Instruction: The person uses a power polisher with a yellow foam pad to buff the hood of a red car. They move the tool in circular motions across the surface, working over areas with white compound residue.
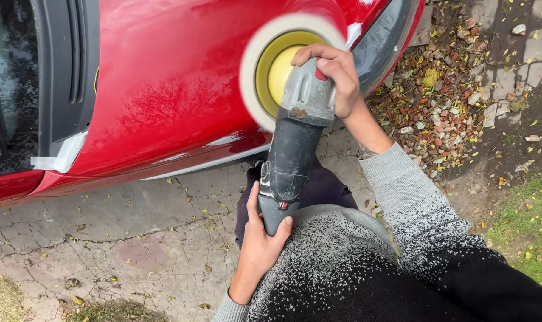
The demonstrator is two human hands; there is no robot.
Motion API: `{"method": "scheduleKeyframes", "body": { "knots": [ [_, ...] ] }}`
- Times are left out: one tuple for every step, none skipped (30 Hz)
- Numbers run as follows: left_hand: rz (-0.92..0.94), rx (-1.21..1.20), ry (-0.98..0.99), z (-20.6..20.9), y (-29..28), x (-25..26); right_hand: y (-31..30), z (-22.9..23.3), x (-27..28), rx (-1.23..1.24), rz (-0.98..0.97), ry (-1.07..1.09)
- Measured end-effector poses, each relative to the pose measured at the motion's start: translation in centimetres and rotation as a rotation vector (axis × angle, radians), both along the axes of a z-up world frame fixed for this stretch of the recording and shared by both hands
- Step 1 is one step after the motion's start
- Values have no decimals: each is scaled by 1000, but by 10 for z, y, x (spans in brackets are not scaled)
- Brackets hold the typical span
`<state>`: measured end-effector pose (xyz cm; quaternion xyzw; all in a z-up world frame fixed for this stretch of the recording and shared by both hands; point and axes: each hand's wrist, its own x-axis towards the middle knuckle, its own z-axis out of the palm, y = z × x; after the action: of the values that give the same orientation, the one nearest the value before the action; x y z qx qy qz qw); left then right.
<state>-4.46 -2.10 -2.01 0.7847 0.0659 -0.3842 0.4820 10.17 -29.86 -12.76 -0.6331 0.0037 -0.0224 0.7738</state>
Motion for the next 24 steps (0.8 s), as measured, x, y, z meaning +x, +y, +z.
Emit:
{"method": "scheduleKeyframes", "body": {
  "knots": [
    [19, 3, -18, 0, 8, -4, 12, 2, -2, 22, 23, 38],
    [17, 4, -12, -1, 20, -12, 26, 6, -3, 24, 21, 44],
    [37, 8, -50, -5, 30, -16, 38, 10, 1, 49, 16, 48],
    [57, 11, -88, -9, 41, -19, 50, 13, 6, 75, 11, 51],
    [51, 4, -92, -9, 50, -21, 63, 13, 8, 68, 4, 47],
    [104, 7, -36, -10, 59, -24, 76, 12, 11, 36, 20, 7],
    [155, 11, 27, -11, 69, -28, 90, 10, 11, 3, 34, -26],
    [147, 5, 29, -13, 78, -28, 102, 15, 17, -3, 26, -24],
    [173, 33, 8, -11, 87, -31, 116, 22, 19, -11, 61, -24],
    [199, 60, -14, -9, 96, -34, 131, 28, 21, -18, 96, -25],
    [195, 56, -11, -11, 106, -39, 143, 30, 24, -22, 92, -22],
    [204, 53, -56, -12, 116, -43, 155, 33, 26, -66, 110, -37],
    [213, 47, -109, -15, 125, -44, 166, 37, 32, -111, 129, -60],
    [211, 42, -113, -18, 134, -46, 177, 41, 36, -116, 126, -65],
    [214, 57, -158, -20, 143, -51, 188, 46, 37, -127, 151, -89],
    [217, 73, -204, -22, 151, -56, 200, 50, 39, -138, 175, -113],
    [218, 77, -200, -17, 154, -54, 211, 53, 41, -134, 177, -110],
    [316, 100, -82, -13, 155, -53, 222, 56, 44, -173, 182, -121],
    [407, 117, 36, -10, 156, -50, 231, 59, 48, -217, 182, -135],
    [403, 117, 36, -10, 162, -54, 241, 60, 49, -217, 179, -135],
    [450, 73, 44, -12, 166, -56, 249, 61, 52, -205, 208, -101],
    [497, 29, 52, -13, 168, -58, 257, 63, 55, -192, 237, -69],
    [491, 26, 52, -12, 168, -57, 260, 63, 55, -195, 231, -68],
    [497, 22, 33, -11, 167, -55, 262, 63, 55, -217, 241, -77]
  ]
}}
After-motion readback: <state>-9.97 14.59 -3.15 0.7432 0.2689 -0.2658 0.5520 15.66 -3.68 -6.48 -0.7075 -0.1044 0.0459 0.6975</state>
